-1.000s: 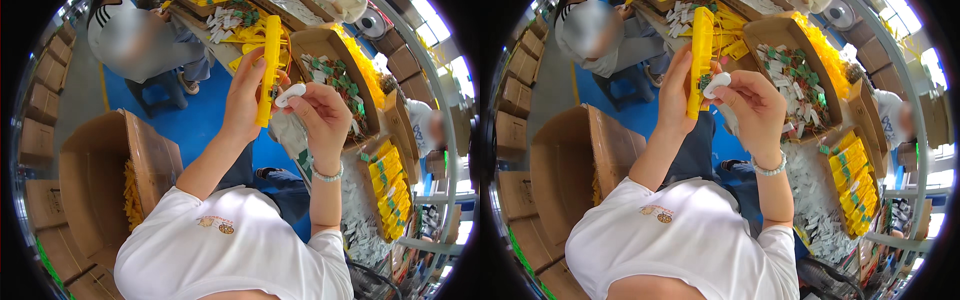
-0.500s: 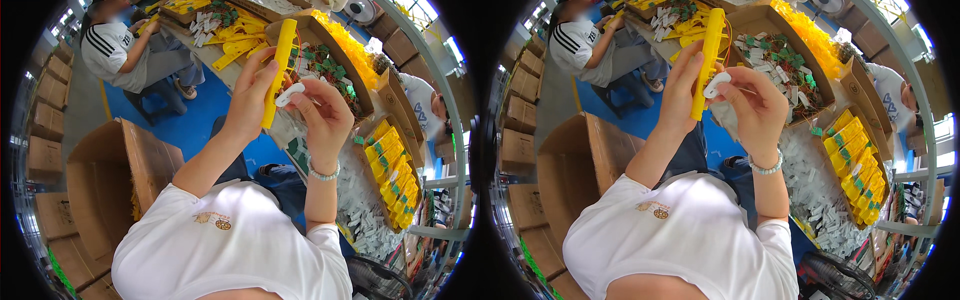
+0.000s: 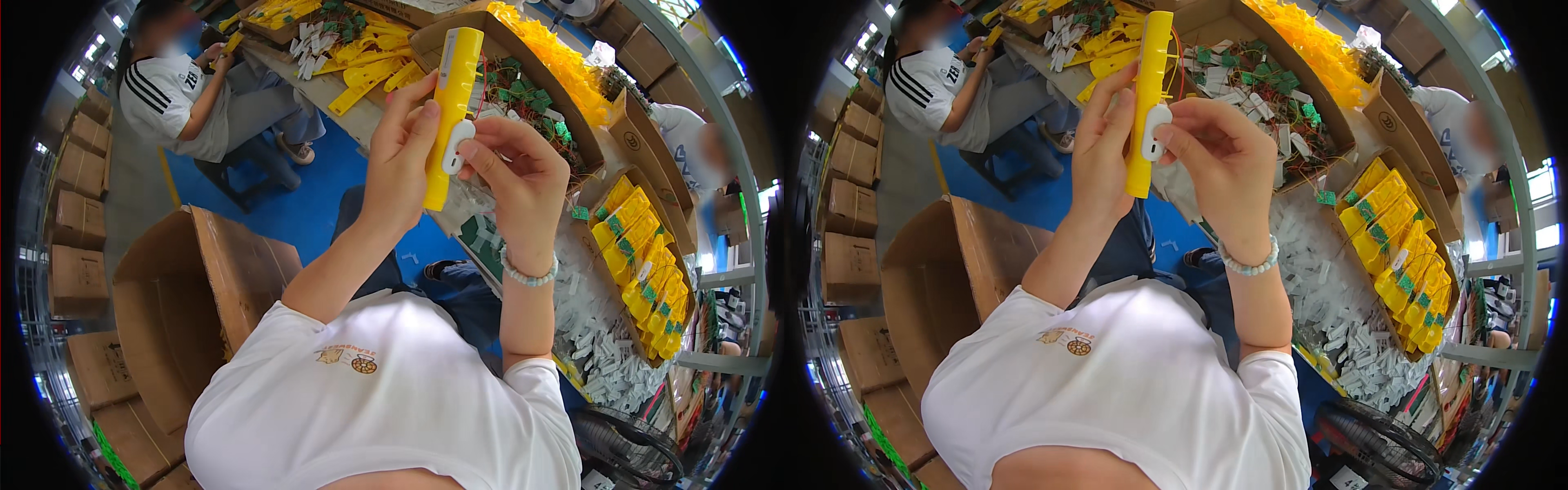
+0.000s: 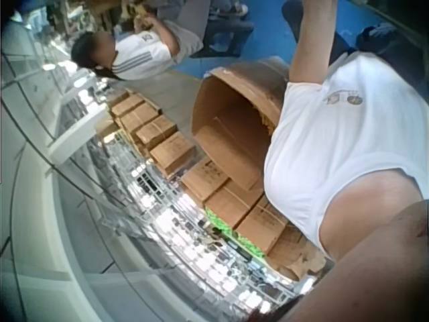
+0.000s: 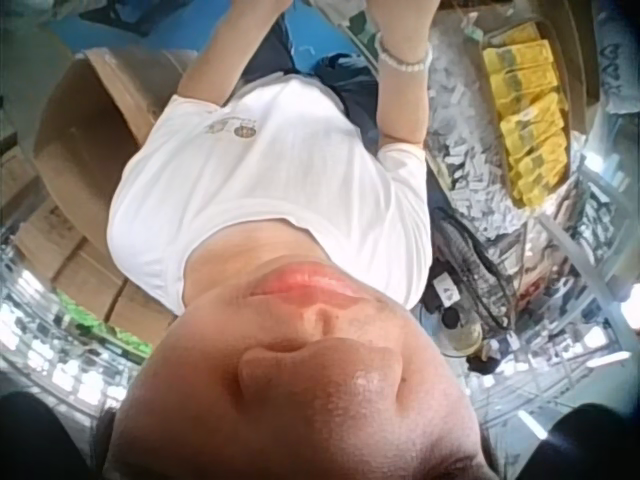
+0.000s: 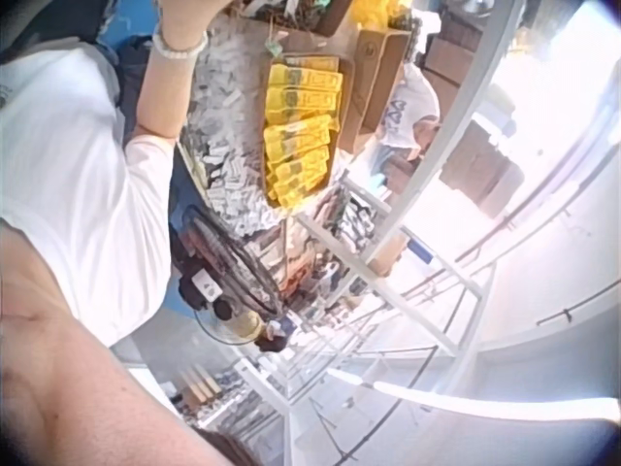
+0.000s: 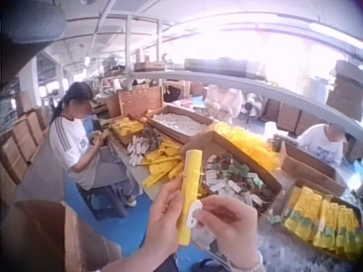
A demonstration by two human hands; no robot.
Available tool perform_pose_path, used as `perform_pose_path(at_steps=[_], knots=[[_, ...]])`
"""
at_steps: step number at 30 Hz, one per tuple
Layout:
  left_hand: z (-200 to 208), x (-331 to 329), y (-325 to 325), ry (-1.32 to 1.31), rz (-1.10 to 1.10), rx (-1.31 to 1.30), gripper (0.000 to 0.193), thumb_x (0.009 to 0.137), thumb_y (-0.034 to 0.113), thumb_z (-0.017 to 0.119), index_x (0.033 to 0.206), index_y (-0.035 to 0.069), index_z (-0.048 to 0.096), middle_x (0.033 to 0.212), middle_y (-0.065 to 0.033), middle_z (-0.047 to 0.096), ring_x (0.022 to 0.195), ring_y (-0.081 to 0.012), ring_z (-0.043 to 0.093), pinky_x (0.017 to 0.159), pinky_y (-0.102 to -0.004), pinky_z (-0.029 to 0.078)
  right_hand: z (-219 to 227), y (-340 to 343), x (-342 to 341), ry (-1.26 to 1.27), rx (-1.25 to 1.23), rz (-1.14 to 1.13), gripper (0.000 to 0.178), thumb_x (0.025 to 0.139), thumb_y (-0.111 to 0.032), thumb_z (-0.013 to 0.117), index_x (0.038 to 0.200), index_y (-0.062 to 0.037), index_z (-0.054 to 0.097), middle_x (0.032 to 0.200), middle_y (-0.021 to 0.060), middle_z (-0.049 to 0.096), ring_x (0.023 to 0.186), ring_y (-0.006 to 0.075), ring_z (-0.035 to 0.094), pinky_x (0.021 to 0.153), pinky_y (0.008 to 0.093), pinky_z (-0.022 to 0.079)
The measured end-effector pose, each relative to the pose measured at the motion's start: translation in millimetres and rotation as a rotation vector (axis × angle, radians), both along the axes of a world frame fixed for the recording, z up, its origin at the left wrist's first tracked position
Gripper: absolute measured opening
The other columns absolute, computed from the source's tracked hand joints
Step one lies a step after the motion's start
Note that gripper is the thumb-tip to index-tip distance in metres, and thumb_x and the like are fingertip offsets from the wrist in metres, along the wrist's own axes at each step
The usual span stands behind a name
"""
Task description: Assembling electronic circuit boards into plastic housings.
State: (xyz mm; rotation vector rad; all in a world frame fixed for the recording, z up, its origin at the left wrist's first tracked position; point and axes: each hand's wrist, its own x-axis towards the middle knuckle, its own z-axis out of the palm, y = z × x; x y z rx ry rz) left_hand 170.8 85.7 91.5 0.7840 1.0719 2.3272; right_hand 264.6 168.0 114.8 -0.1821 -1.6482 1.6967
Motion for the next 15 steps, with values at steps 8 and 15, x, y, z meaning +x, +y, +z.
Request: perform_pose_path(at_steps=[8,15], knots=[[-4,9,2,0.015,-0.005,-0.016,0.032,0.102,0.021,0.041,0.132,0.008,0.044,0.106,-0.0078,0.063,0.082,-0.0095,0.062,0.068,-0.0226,0.051,-9,5,7,0.048,-0.097,0.06,0.015,0.081,0.006,0.067,0.095,0.007,0.063,0.082,0.0099,0.067,0.068,0.0124,0.063,0.061,0.0233,0.053],[-12,10,5,0.215,0.07,-0.17,0.035,0.102,0.023,0.044,0.133,0.009,0.045,0.092,-0.0034,0.058,0.077,-0.0062,0.056,0.064,-0.0216,0.046,-4,5,16,-0.027,0.045,-0.012,0.012,0.082,0.007,0.065,0.093,0.0077,0.062,0.083,0.0115,0.068,0.068,0.0127,0.064,0.061,0.0238,0.053]])
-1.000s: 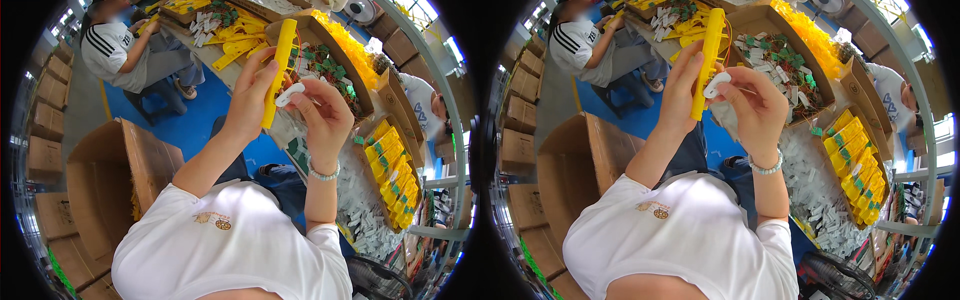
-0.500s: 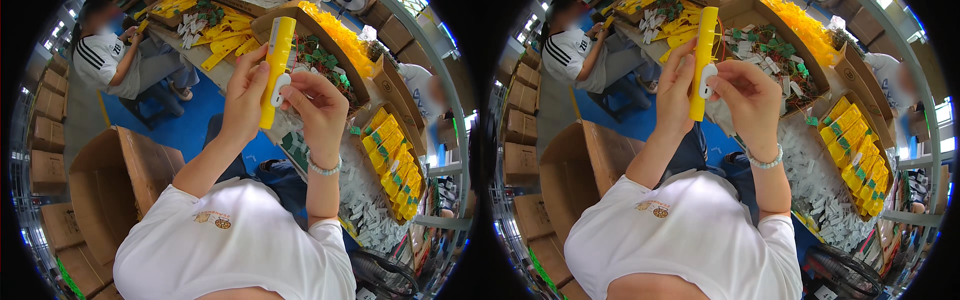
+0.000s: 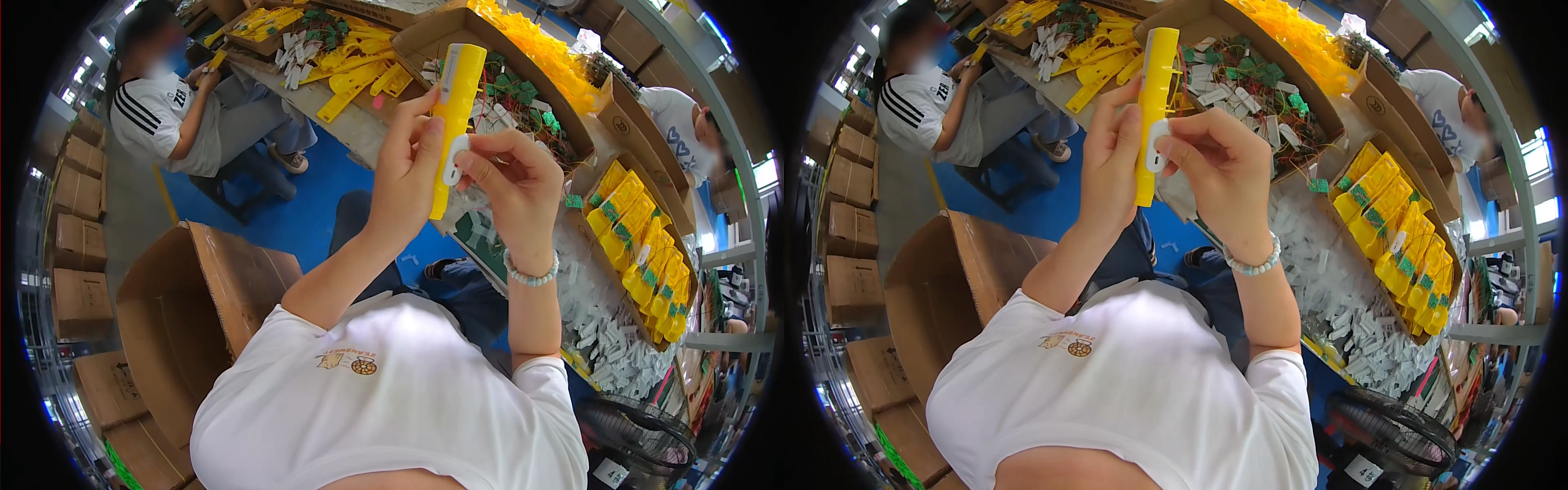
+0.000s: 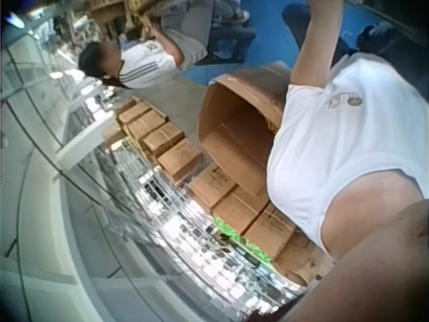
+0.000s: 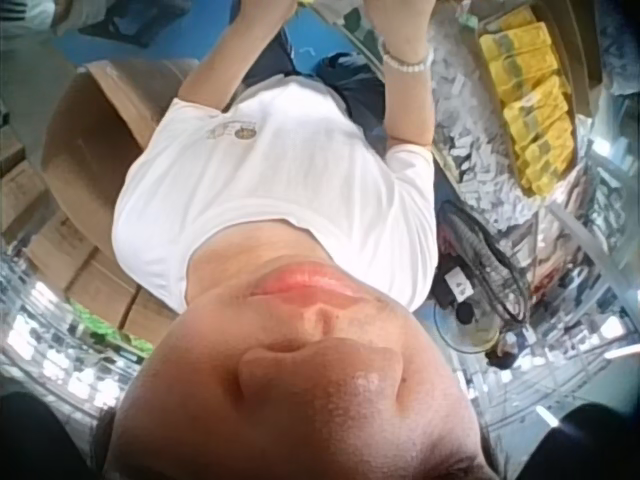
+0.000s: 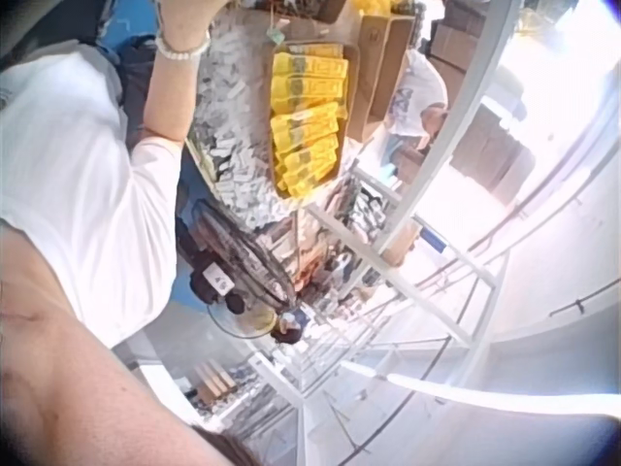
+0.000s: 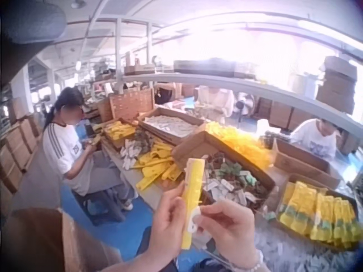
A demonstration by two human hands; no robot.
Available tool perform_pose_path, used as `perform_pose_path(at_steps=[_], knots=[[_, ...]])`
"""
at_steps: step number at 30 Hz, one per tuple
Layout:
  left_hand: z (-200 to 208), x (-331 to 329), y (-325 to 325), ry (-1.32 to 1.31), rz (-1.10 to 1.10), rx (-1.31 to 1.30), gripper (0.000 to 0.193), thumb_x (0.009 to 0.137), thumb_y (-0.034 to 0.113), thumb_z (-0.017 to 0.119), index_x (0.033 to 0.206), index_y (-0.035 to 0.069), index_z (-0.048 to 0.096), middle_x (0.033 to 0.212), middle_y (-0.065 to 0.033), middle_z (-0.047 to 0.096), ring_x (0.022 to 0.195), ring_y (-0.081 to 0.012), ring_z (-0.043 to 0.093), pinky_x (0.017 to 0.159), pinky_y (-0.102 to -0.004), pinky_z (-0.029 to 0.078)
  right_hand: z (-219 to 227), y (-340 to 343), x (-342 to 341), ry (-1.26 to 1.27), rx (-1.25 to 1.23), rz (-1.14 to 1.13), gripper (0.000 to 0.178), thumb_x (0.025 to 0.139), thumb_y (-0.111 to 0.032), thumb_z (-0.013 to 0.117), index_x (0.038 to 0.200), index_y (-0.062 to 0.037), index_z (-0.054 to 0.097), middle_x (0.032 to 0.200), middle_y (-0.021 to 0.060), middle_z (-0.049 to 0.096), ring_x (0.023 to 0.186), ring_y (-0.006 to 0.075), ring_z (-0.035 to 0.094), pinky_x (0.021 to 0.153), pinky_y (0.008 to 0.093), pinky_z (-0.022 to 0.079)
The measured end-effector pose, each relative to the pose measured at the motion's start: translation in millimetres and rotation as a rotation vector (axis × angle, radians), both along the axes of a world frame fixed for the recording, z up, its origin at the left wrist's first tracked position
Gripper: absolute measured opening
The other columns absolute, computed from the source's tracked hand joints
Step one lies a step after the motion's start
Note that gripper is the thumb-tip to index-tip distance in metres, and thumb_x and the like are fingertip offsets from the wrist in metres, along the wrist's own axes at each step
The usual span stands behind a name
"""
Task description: Assembling electronic circuit boards into plastic housings.
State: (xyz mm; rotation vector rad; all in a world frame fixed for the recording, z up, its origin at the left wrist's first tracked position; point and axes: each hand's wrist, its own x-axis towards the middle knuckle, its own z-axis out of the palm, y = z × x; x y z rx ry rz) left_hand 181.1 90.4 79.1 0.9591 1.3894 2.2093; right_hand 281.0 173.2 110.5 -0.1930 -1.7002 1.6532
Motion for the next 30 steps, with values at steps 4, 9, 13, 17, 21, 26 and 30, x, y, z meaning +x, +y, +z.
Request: perform_pose_path(at_steps=[4,9,13,17,21,26,30], knots=[[1,-1,0,0.013,-0.055,0.015,0.034,0.101,0.023,0.045,0.132,0.009,0.046,0.092,-0.0029,0.057,0.075,-0.0062,0.055,0.063,-0.0212,0.045,2,6,1,-0.04,0.059,0.011,0.01,0.081,0.006,0.065,0.091,0.0077,0.063,0.082,0.0123,0.068,0.067,0.0128,0.064,0.061,0.023,0.053],[11,-4,1,-0.186,-0.145,0.08,0.034,0.101,0.024,0.046,0.132,0.01,0.045,0.093,-0.0049,0.059,0.074,-0.0077,0.056,0.061,-0.0211,0.046,-3,4,-10,0.025,-0.013,0.044,0.015,0.081,0.006,0.066,0.096,0.0068,0.064,0.082,0.0106,0.067,0.065,0.0133,0.063,0.059,0.0228,0.052],[10,-5,0,-0.382,-0.256,0.196,0.039,0.1,0.031,0.044,0.133,0.01,0.04,0.1,-0.0093,0.06,0.08,-0.0138,0.061,0.069,-0.0266,0.052,-3,-6,-11,0.057,0.129,-0.093,0.022,0.081,0.003,0.067,0.103,0.0039,0.065,0.089,0.0072,0.064,0.074,0.0131,0.062,0.066,0.0233,0.051],[-1,-11,4,-0.528,-0.477,0.552,0.049,0.099,0.042,0.041,0.137,0.012,0.033,0.116,-0.0153,0.056,0.105,-0.024,0.059,0.09,-0.0415,0.051,0,-14,8,0.075,0.648,-0.364,0.035,0.074,-0.008,0.076,0.106,0.0024,0.064,0.098,0.0106,0.061,0.087,0.0208,0.06,0.074,0.0294,0.049],[-4,-6,3,-0.4,-0.552,0.602,0.055,0.097,0.048,0.042,0.138,0.013,0.032,0.127,-0.0166,0.05,0.117,-0.0277,0.052,0.099,-0.0466,0.044,-4,-27,9,0.008,0.847,-0.477,0.052,0.067,-0.016,0.081,0.112,0.0018,0.06,0.105,0.0135,0.057,0.088,0.0278,0.057,0.074,0.0343,0.048],[-12,-5,12,-0.219,-0.64,0.647,0.064,0.096,0.054,0.038,0.14,0.008,0.036,0.139,-0.012,0.041,0.13,-0.0261,0.042,0.113,-0.0544,0.024,-10,-37,3,-0.018,0.91,-0.604,0.051,0.066,-0.016,0.081,0.109,0.0028,0.061,0.099,0.0135,0.056,0.082,0.0288,0.055,0.069,0.0361,0.048],[-15,7,12,-0.277,-0.611,0.663,0.065,0.095,0.054,0.04,0.139,0.007,0.035,0.136,-0.012,0.043,0.129,-0.0255,0.043,0.114,-0.0545,0.023,-16,-35,6,-0.014,0.965,-0.656,0.047,0.067,-0.011,0.081,0.108,0.0045,0.063,0.094,0.0133,0.06,0.081,0.0251,0.059,0.069,0.0318,0.05]])
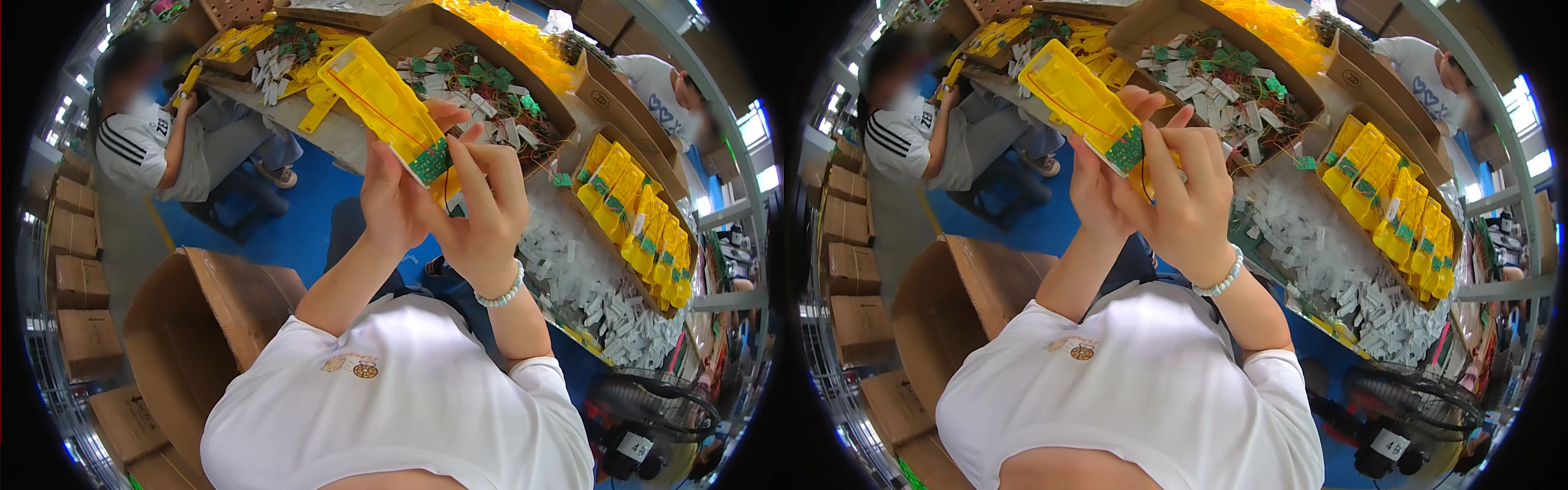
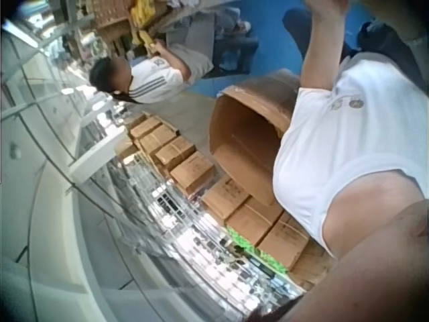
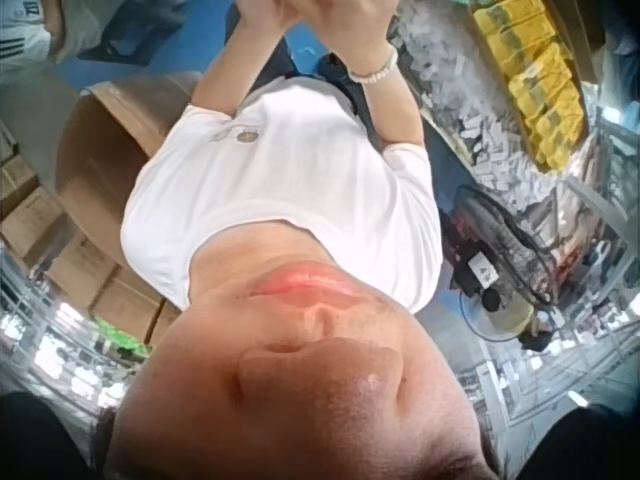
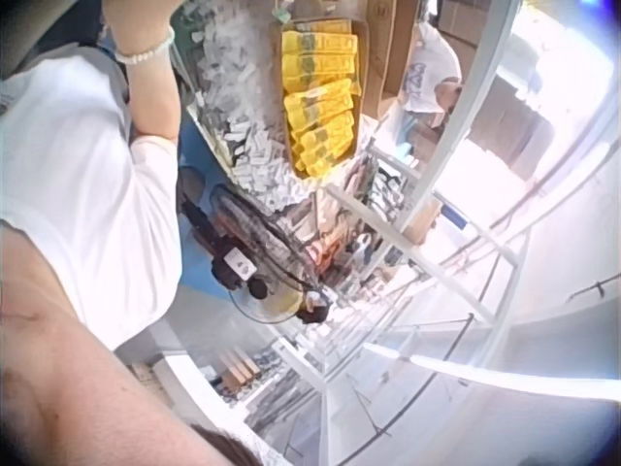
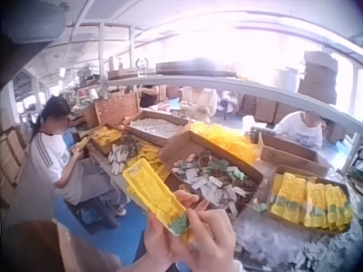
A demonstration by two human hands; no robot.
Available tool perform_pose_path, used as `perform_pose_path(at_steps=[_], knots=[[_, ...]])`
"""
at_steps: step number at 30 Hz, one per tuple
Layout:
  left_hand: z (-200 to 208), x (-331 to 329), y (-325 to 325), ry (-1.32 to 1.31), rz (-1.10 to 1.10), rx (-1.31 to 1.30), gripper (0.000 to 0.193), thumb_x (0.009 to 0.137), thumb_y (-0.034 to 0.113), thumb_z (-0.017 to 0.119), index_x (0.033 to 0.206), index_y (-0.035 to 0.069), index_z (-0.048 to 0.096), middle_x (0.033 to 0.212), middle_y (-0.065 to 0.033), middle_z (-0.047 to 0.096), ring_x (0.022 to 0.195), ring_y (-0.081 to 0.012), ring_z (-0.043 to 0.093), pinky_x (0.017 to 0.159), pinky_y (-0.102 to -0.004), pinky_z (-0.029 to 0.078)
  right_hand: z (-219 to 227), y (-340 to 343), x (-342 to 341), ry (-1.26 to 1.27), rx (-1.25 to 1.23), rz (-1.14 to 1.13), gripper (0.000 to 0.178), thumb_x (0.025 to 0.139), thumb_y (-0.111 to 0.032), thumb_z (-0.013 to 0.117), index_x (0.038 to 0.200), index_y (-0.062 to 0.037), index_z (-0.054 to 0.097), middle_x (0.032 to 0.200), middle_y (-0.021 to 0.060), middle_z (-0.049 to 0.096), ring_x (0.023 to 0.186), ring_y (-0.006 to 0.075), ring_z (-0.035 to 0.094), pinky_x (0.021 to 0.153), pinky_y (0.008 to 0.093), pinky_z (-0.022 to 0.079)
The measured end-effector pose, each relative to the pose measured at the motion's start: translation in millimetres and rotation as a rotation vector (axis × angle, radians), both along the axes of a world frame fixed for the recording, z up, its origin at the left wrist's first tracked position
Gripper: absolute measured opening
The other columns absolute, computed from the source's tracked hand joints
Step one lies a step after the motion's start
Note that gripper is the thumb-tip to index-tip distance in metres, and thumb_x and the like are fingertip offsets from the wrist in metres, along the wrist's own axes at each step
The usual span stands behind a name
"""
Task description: Assembling electronic circuit boards into plastic housings.
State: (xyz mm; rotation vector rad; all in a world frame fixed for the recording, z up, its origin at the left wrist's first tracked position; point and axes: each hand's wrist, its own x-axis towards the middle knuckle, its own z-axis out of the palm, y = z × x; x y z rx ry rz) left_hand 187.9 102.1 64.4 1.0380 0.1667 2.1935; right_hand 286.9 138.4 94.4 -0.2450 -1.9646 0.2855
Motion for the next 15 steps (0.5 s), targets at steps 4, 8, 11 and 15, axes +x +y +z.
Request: perform_pose_path(at_steps=[4,8,11,15], knots=[[-2,4,1,-0.002,-0.004,-0.059,0.062,0.092,0.052,0.05,0.135,0.01,0.034,0.128,-0.0162,0.049,0.118,-0.0331,0.053,0.106,-0.0496,0.039,-5,5,6,0.047,0.079,-0.008,0.047,0.066,-0.009,0.081,0.107,0.0045,0.063,0.093,0.0128,0.06,0.078,0.0251,0.058,0.067,0.0312,0.049],[-3,8,2,-0.025,-0.043,-0.033,0.064,0.091,0.053,0.051,0.133,0.007,0.036,0.126,-0.0158,0.051,0.114,-0.035,0.056,0.104,-0.0494,0.041,-1,-1,12,0.044,0.052,-0.02,0.048,0.066,-0.007,0.081,0.109,0.0042,0.063,0.095,0.0133,0.06,0.082,0.0262,0.059,0.07,0.0316,0.05],[5,18,2,-0.084,-0.047,-0.024,0.064,0.091,0.052,0.052,0.133,0.006,0.036,0.125,-0.015,0.051,0.114,-0.0328,0.056,0.106,-0.0492,0.04,2,-5,17,0.061,0.003,-0.018,0.049,0.065,-0.006,0.081,0.11,0.0037,0.062,0.1,0.014,0.061,0.087,0.0277,0.06,0.076,0.0325,0.051],[-2,15,6,-0.028,-0.1,0.02,0.066,0.09,0.051,0.055,0.135,0.008,0.034,0.124,-0.015,0.05,0.112,-0.0301,0.057,0.107,-0.0502,0.038,4,-5,23,0.071,0.055,-0.029,0.047,0.064,-0.009,0.078,0.106,0.0041,0.062,0.1,0.0143,0.058,0.085,0.0305,0.058,0.069,0.0368,0.05]])
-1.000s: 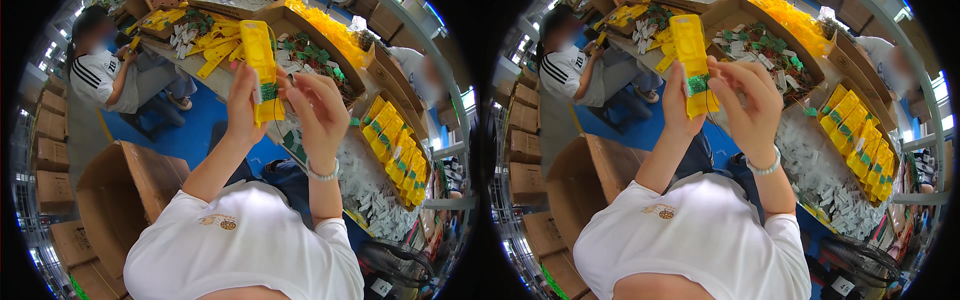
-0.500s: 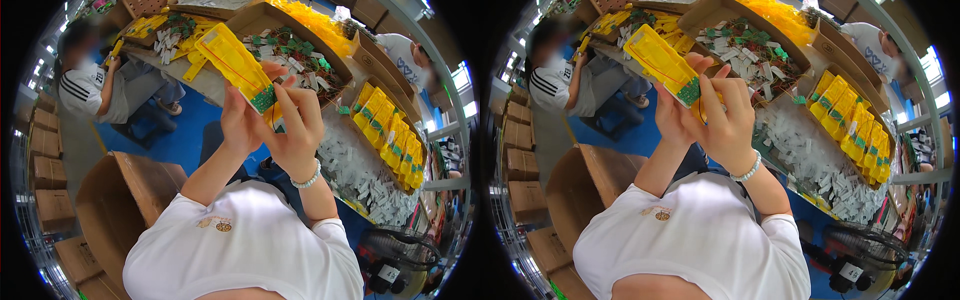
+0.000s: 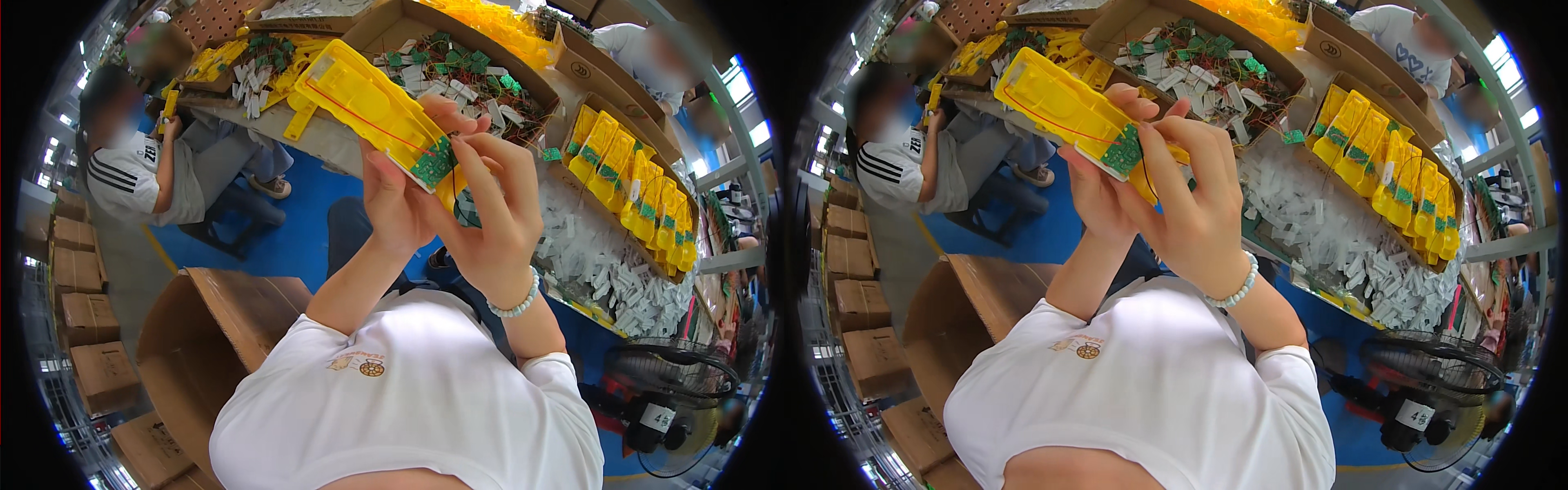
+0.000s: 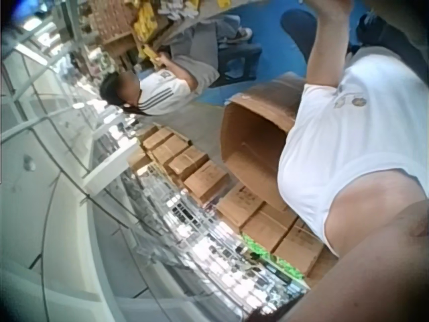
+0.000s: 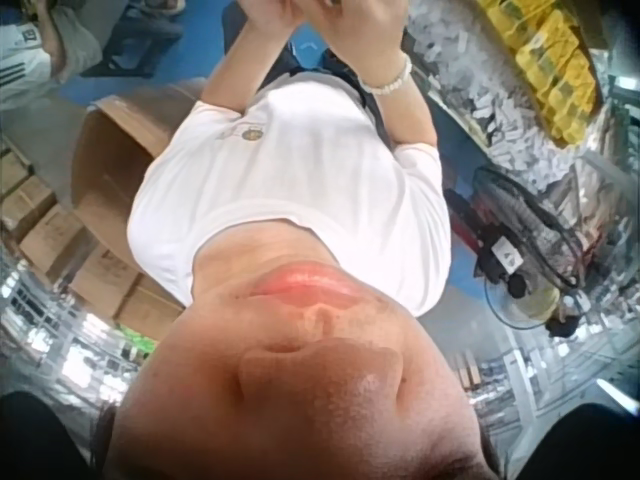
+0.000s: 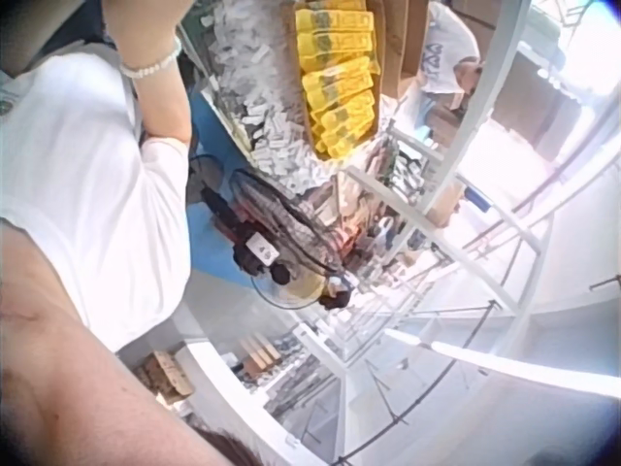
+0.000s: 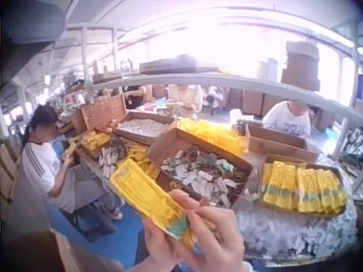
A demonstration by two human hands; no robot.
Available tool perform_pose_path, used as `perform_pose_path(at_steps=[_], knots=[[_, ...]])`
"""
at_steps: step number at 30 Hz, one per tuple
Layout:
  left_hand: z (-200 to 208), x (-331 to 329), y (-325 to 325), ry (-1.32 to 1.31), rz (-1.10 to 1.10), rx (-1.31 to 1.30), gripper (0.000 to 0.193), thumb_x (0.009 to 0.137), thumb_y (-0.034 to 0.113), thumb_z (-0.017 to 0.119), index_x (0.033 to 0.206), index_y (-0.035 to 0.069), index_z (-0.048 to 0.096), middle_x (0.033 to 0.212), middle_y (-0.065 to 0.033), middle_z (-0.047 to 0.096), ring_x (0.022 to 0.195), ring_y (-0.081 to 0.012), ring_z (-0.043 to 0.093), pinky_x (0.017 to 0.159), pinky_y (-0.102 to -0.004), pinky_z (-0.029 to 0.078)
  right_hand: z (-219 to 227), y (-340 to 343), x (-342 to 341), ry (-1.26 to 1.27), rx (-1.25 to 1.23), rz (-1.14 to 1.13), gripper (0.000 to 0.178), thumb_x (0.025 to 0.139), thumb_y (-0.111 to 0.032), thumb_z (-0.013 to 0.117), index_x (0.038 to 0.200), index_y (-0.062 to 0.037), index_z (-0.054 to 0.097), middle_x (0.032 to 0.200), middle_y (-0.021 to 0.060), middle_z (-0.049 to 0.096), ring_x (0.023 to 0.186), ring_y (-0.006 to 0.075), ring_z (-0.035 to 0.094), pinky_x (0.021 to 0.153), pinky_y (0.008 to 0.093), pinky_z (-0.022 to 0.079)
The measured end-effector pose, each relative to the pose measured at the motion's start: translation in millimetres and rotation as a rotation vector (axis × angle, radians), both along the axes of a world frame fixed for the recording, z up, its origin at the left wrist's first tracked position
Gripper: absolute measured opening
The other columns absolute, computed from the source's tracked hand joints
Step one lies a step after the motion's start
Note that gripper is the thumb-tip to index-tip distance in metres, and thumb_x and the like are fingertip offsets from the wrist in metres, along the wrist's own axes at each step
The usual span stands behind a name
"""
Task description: Assembling electronic circuit boards into plastic housings.
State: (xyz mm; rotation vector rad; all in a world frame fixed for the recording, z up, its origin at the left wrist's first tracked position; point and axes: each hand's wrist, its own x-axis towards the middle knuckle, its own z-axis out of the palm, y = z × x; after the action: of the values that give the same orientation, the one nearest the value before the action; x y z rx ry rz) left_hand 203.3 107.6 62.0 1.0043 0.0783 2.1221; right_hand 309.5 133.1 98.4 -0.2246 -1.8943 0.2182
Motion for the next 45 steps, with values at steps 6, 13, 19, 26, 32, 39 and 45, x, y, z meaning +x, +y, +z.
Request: perform_pose_path(at_steps=[6,13,19,26,32,39,45], knots=[[0,2,0,0.034,0.102,0.059,0.065,0.089,0.05,0.056,0.134,0.008,0.034,0.123,-0.0162,0.05,0.111,-0.026,0.058,0.107,-0.0548,0.036,5,1,0,0.001,0.132,-0.039,0.048,0.057,-0.01,0.077,0.101,0.0049,0.064,0.095,0.011,0.059,0.08,0.0287,0.059,0.059,0.034,0.05],[2,-3,-6,0.067,0.057,0.058,0.063,0.09,0.048,0.056,0.134,0.008,0.034,0.122,-0.0158,0.05,0.104,-0.0242,0.059,0.106,-0.0526,0.037,4,4,-5,0.072,0.155,0.0,0.049,0.053,-0.012,0.077,0.097,0.0059,0.065,0.088,0.0093,0.059,0.074,0.0266,0.059,0.055,0.0321,0.048],[9,4,-14,0.036,0.127,-0.061,0.066,0.091,0.051,0.054,0.131,0.001,0.036,0.117,-0.0152,0.052,0.105,-0.0227,0.058,0.102,-0.046,0.043,4,17,-7,0.108,0.08,0.18,0.049,0.055,-0.013,0.081,0.099,0.0021,0.066,0.087,0.0098,0.059,0.073,0.026,0.058,0.059,0.0326,0.048],[9,1,-12,0.054,0.129,-0.059,0.07,0.091,0.053,0.052,0.129,-0.003,0.038,0.113,-0.0151,0.057,0.104,-0.0226,0.058,0.1,-0.0413,0.045,0,16,-4,0.083,-0.1,0.231,0.051,0.057,-0.013,0.082,0.104,0.0004,0.066,0.09,0.0103,0.059,0.078,0.0258,0.059,0.064,0.0323,0.048],[7,-6,-8,0.097,-0.033,0.058,0.075,0.089,0.059,0.049,0.137,0.006,0.027,0.119,-0.0117,0.054,0.127,-0.0325,0.045,0.103,-0.04,0.042,7,16,-3,0.036,-0.003,0.193,0.056,0.057,-0.013,0.081,0.109,0.0017,0.065,0.095,0.012,0.059,0.082,0.0287,0.059,0.066,0.0348,0.049],[13,7,-8,0.004,0.044,0.026,0.077,0.087,0.062,0.048,0.123,-0.005,0.041,0.103,-0.0156,0.059,0.101,-0.0228,0.059,0.097,-0.0374,0.046,7,20,0,0.076,0.071,0.238,0.056,0.05,-0.01,0.078,0.102,0.0063,0.064,0.089,0.0128,0.058,0.077,0.0311,0.058,0.062,0.0356,0.049],[3,-11,-4,0.201,-0.1,0.173,0.071,0.089,0.06,0.046,0.131,0.004,0.032,0.116,-0.0137,0.055,0.124,-0.0272,0.047,0.105,-0.0351,0.039,12,19,6,0.04,0.043,0.253,0.052,0.056,-0.009,0.08,0.102,0.0079,0.064,0.092,0.0147,0.059,0.081,0.0309,0.059,0.067,0.0354,0.05]])
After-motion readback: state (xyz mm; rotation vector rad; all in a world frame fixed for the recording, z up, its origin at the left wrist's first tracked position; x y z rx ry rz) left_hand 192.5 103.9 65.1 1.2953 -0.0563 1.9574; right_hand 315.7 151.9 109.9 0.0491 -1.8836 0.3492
